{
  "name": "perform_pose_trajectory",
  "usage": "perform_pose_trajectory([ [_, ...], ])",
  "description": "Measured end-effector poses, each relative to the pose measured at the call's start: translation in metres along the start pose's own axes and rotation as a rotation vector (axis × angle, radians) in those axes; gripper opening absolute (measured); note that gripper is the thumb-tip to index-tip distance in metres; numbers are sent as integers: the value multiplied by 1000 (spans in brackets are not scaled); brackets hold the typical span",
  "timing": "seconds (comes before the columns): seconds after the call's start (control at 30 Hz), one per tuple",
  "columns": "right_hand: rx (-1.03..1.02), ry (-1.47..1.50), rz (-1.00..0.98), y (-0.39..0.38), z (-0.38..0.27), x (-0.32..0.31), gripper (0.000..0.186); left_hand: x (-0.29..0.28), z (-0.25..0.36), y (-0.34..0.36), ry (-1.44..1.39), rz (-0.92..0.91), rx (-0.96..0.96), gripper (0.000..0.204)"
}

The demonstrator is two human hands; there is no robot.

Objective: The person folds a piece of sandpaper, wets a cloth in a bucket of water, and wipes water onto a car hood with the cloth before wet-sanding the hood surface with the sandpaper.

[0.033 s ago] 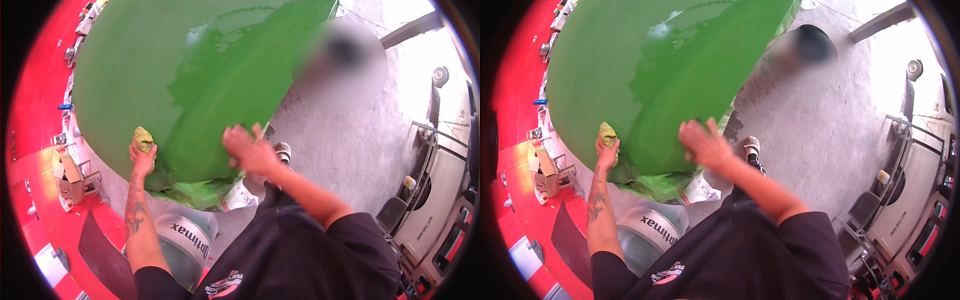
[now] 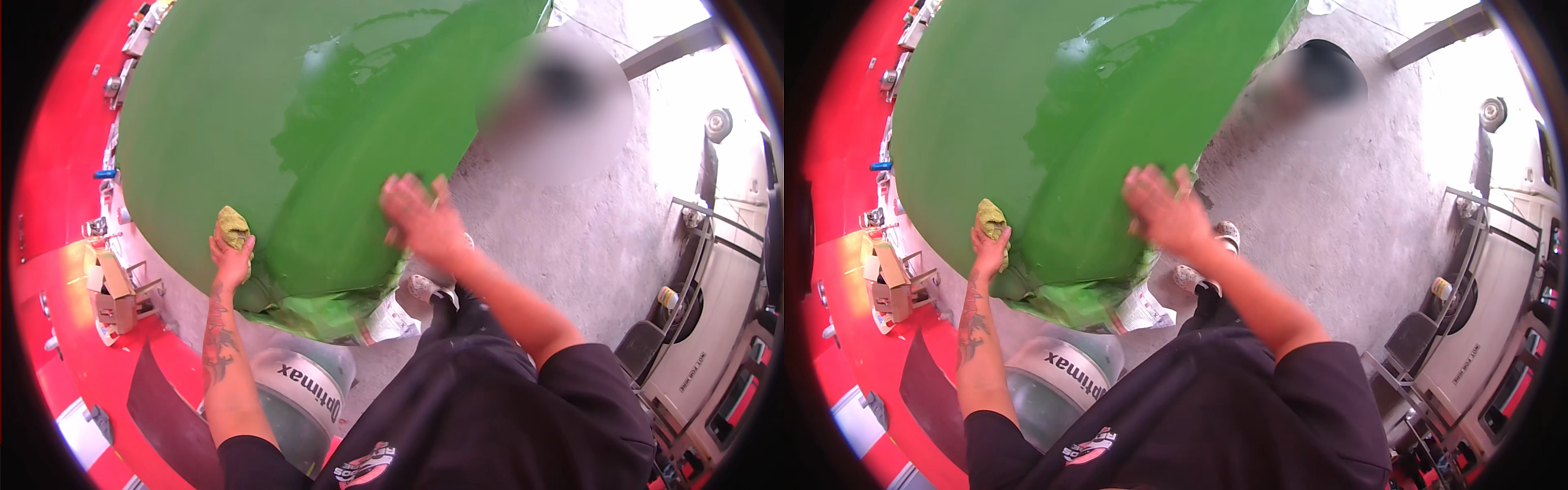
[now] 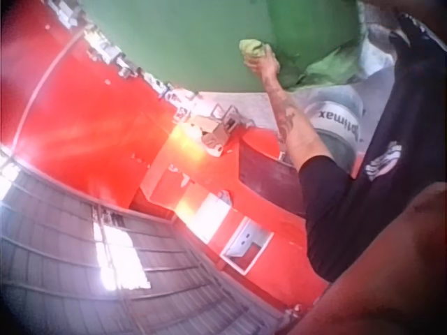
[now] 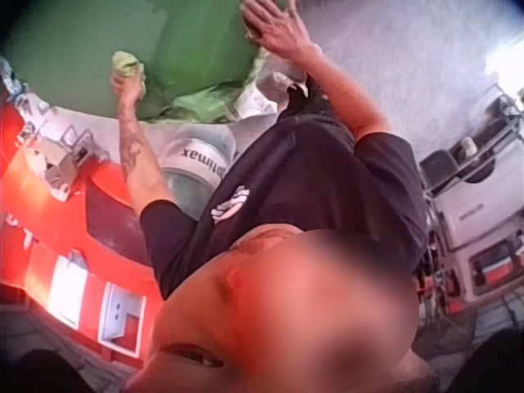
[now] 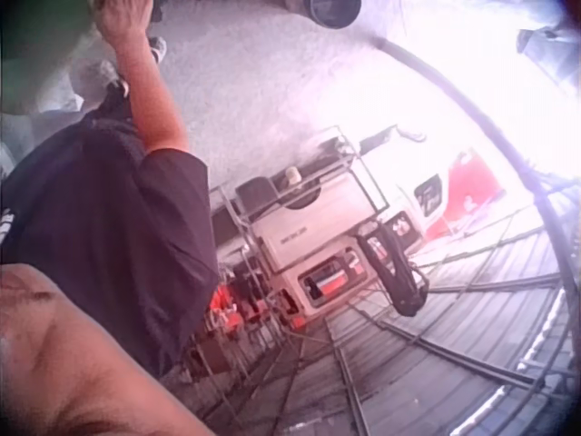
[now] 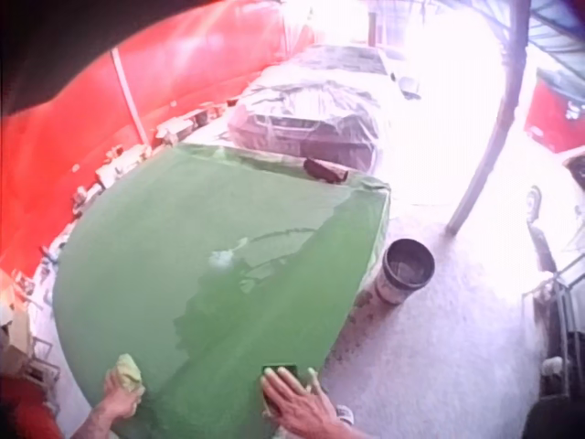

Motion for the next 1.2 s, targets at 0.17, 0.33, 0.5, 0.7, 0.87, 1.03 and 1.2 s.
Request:
perform_pose_trajectory([
  [0.17, 468, -72, 191, 30, 103, -18, 71, -7, 27, -5, 1, -36, -17, 105],
  [0.33, 205, 238, -82, -30, -24, 6, 78, -3, 13, -2, 31, -15, 6, 105],
  [0.5, 215, -24, 0, -3, 56, -7, 74, -7, 8, -7, 29, -21, -36, 105],
  [0.7, 555, -90, 157, 82, 202, -22, 67, -5, 14, -2, 52, -26, 31, 104],
  [0.87, 289, -55, 50, 92, 33, 4, 68, -11, 23, -13, 40, -57, -51, 104],
  [1.03, -248, 170, -31, 55, -64, 22, 67, -6, 6, -8, 43, -20, -29, 104],
  [1.2, -20, 70, 70, 109, 47, -8, 62, -5, 15, -15, 11, -8, 33, 102],
])
Point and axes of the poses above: each hand's wrist, its own y-axis towards the middle knuckle, its own x-axis out of the palm, z = x × y, the point moved 1 cm from there along y, towards the middle knuckle, and after that the axes turned 1 degree about -x, right-handed, at the moved point
